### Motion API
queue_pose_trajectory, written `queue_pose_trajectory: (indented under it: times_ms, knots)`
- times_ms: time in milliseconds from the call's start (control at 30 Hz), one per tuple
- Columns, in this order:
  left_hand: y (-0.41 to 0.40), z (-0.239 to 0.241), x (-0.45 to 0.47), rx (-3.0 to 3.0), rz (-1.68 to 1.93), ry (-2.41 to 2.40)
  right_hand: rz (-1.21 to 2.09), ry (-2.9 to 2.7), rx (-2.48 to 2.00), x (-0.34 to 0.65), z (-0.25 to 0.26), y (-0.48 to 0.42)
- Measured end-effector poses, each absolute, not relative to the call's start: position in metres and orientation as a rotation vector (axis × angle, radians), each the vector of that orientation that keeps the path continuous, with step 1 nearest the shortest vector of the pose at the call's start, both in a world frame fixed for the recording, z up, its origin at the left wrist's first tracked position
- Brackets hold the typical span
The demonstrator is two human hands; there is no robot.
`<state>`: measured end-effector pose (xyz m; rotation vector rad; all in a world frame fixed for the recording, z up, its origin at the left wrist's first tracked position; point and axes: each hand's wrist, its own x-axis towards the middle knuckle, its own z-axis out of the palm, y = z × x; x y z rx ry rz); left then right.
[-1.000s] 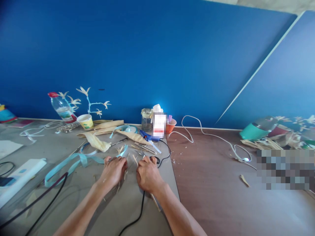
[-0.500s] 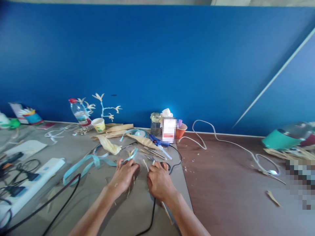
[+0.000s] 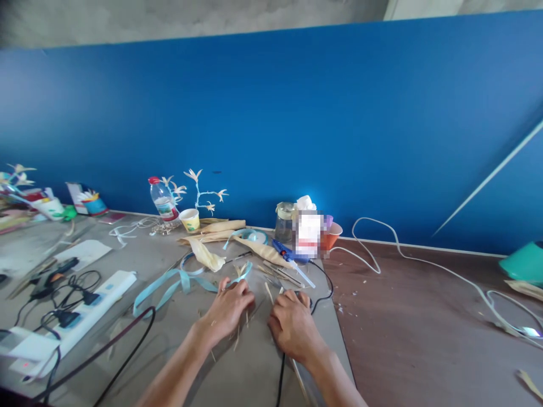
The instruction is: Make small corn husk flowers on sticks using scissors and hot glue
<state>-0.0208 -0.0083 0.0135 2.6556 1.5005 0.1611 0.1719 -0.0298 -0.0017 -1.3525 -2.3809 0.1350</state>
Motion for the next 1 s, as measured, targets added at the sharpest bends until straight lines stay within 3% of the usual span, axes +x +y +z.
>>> queue_pose_trajectory:
  times_ms: [333, 567, 667, 833, 1000]
  knots:
    - [-0.006, 0.013, -0.019, 2.831, 0.198, 1.383, 0.2, -2.368, -1.407, 0.172, -0.005, -0.03]
    - [-0.009, 0.023, -0.012, 2.683, 0.593, 1.408, 0.32, -2.177, -1.343, 0.171, -0.002, -0.031]
    - [-0.012, 0.025, -0.008, 2.669, 0.741, 1.304, 0.538, -2.002, -1.238, 0.168, -0.002, -0.032]
    - [-0.014, 0.018, -0.006, 2.764, 0.869, 1.108, 1.214, -1.668, -1.005, 0.162, 0.0, -0.036]
    - [-0.011, 0.012, -0.003, 2.753, 1.084, 0.98, 1.119, -1.47, -1.09, 0.157, -0.001, -0.036]
